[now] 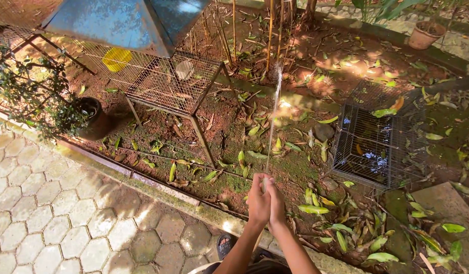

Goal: Watering various plants and a birdcage area in a backyard using a garden hose.

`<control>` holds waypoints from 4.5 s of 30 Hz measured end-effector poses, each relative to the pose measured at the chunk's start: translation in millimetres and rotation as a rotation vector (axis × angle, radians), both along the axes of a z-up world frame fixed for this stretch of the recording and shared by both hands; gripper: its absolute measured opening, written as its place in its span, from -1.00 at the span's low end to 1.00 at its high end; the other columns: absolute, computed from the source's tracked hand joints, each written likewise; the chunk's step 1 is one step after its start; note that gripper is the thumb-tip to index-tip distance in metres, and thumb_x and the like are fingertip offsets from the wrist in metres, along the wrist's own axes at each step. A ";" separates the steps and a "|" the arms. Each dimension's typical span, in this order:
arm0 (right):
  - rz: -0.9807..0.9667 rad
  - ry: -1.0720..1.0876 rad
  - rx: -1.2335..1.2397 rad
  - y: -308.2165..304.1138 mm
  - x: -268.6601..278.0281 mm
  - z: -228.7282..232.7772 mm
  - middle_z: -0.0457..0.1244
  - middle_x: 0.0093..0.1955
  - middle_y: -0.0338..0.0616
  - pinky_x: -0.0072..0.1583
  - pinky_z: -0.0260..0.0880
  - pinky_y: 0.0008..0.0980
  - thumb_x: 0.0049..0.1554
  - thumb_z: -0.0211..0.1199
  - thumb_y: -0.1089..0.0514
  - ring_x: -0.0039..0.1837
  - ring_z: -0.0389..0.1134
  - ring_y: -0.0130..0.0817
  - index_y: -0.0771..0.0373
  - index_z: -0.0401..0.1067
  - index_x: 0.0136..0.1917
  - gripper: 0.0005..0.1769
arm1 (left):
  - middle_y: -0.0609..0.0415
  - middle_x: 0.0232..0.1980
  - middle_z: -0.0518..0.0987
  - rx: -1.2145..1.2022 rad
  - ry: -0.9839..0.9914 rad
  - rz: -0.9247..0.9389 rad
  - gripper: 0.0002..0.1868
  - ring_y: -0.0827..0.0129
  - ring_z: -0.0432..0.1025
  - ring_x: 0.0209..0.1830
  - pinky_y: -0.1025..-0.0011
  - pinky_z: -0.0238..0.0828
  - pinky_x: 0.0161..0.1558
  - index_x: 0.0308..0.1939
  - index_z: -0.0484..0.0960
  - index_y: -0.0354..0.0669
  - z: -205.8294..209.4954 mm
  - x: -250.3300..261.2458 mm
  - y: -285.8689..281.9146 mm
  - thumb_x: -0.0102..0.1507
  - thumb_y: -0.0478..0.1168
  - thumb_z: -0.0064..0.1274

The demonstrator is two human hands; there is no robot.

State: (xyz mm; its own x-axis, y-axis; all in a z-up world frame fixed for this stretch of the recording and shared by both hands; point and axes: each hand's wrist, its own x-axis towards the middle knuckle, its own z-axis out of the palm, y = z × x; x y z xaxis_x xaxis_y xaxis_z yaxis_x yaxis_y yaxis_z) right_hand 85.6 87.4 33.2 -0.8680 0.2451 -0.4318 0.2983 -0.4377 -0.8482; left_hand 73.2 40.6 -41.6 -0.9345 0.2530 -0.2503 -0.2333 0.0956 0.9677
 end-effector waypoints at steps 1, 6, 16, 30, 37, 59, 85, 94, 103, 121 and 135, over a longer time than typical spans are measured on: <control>-0.004 -0.020 -0.021 -1.2 0.0 2.5 0.38 -0.11 0.26 -0.18 0.51 -0.14 0.20 -0.01 -0.13 -0.18 0.46 0.04 0.37 0.39 0.00 -0.51 | 0.14 -0.32 0.66 -0.001 -0.001 -0.004 -0.96 0.38 0.48 -0.49 0.37 0.43 -0.45 -0.09 0.37 0.06 0.1 -0.2 -1.7 0.41 -0.16 -0.10; -0.002 -0.092 0.037 -2.9 -9.7 -11.6 0.38 -0.03 0.15 -0.09 0.54 -0.15 0.21 0.01 -0.16 -0.06 0.46 -0.04 0.26 0.42 0.01 -0.56 | 0.15 -0.32 0.66 -0.004 -0.005 -0.009 -0.96 0.39 0.48 -0.49 0.37 0.43 -0.44 -0.09 0.37 0.07 1.9 -6.6 -2.8 0.40 -0.16 -0.10; -0.089 -0.092 0.007 -39.5 -26.6 24.0 0.33 0.19 0.16 0.01 0.45 -0.25 0.13 0.19 -0.27 0.11 0.38 -0.10 0.36 0.46 0.27 -0.29 | 0.16 -0.32 0.66 -0.008 -0.025 -0.008 -0.96 0.39 0.47 -0.48 0.37 0.42 -0.42 -0.10 0.38 0.08 14.9 -29.1 -22.0 0.40 -0.16 -0.10; -0.132 -0.152 -0.013 -49.8 -71.2 -14.2 0.14 0.55 -0.02 0.46 0.18 -0.37 0.19 -0.02 -0.15 0.49 0.23 -0.16 0.02 0.28 0.48 -0.37 | 0.17 -0.31 0.66 0.005 0.000 -0.011 -0.96 0.40 0.47 -0.47 0.37 0.41 -0.40 -0.11 0.38 0.09 27.7 -60.3 -50.3 0.39 -0.15 -0.09; -0.180 -0.275 -0.004 -50.2 -76.3 -30.9 0.30 -0.04 0.00 -0.11 0.36 -0.36 0.27 0.01 -0.25 -0.06 0.37 -0.17 0.21 0.44 0.16 -0.48 | 0.18 -0.31 0.66 0.006 0.006 -0.042 -0.96 0.41 0.46 -0.46 0.37 0.40 -0.39 -0.11 0.39 0.10 28.5 -67.7 -52.3 0.39 -0.15 -0.09; -0.075 -0.272 0.225 -49.5 -74.5 -47.9 0.10 -0.35 -0.23 -0.43 0.08 -0.46 0.35 -0.10 -0.23 -0.44 0.06 -0.45 0.14 0.41 0.06 -0.54 | 0.20 -0.31 0.66 -0.040 -0.009 0.007 -0.97 0.42 0.45 -0.44 0.37 0.38 -0.36 -0.12 0.40 0.12 23.2 -61.3 -60.0 0.38 -0.15 -0.08; -0.081 -0.267 0.160 -62.4 -57.6 78.3 0.28 0.35 -0.05 0.14 0.28 -0.21 0.27 -0.10 -0.15 0.33 0.29 -0.22 0.05 0.38 0.45 -0.42 | 0.23 -0.30 0.66 -0.067 0.141 0.175 -0.97 0.44 0.44 -0.42 0.37 0.36 -0.31 -0.14 0.41 0.14 24.7 -96.2 -48.0 0.37 -0.14 -0.06; 0.157 -0.400 0.340 -32.8 -76.9 -34.2 0.34 -0.08 0.18 -0.19 0.15 -0.26 0.21 -0.01 -0.23 -0.13 0.29 -0.12 0.29 0.54 0.10 -0.41 | 0.02 -0.10 0.64 -0.216 -0.044 0.188 -0.92 0.37 0.45 -0.24 0.38 0.35 -0.09 -0.05 0.38 0.09 47.1 -77.4 -54.2 0.38 -0.17 -0.12; 0.159 -0.421 0.196 -12.4 -59.8 -20.2 0.32 0.03 0.20 -0.07 0.19 -0.23 0.17 0.04 -0.24 -0.02 0.29 -0.08 0.31 0.47 0.19 -0.38 | 0.08 -0.24 0.65 -0.160 0.224 0.080 -0.94 0.37 0.41 -0.41 0.34 0.35 -0.33 -0.08 0.40 0.09 66.7 -75.8 -28.6 0.42 -0.11 -0.09; 0.204 -0.617 0.011 29.6 -36.2 32.8 0.28 0.24 0.24 0.19 0.27 -0.19 0.10 0.13 -0.24 0.21 0.30 0.00 0.37 0.31 0.37 -0.23 | -0.26 -0.16 0.64 -0.218 0.233 0.060 -0.79 -0.02 0.50 -0.43 0.11 0.39 -0.36 0.10 0.25 -0.03 83.5 -44.8 2.8 0.40 -0.17 -0.21; 0.491 -0.589 -0.086 -114.4 -12.0 56.1 0.25 0.40 0.28 0.38 0.34 -0.16 0.05 0.20 -0.25 0.38 0.30 0.07 0.42 0.19 0.50 -0.05 | -0.04 -0.41 0.51 -0.303 0.231 0.396 -0.71 0.27 0.33 -0.63 0.30 0.38 -0.61 0.18 0.13 -0.15 30.7 14.1 -134.2 0.40 -0.18 -0.33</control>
State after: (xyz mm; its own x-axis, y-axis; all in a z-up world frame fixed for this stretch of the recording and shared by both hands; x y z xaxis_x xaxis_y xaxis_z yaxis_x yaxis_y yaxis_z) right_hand 73.6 -27.1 89.4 -0.4891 -0.1644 -0.8566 0.8673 -0.1958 -0.4576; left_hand 87.3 -93.6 -10.9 -0.9829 -0.1809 -0.0340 -0.0926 0.3264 0.9407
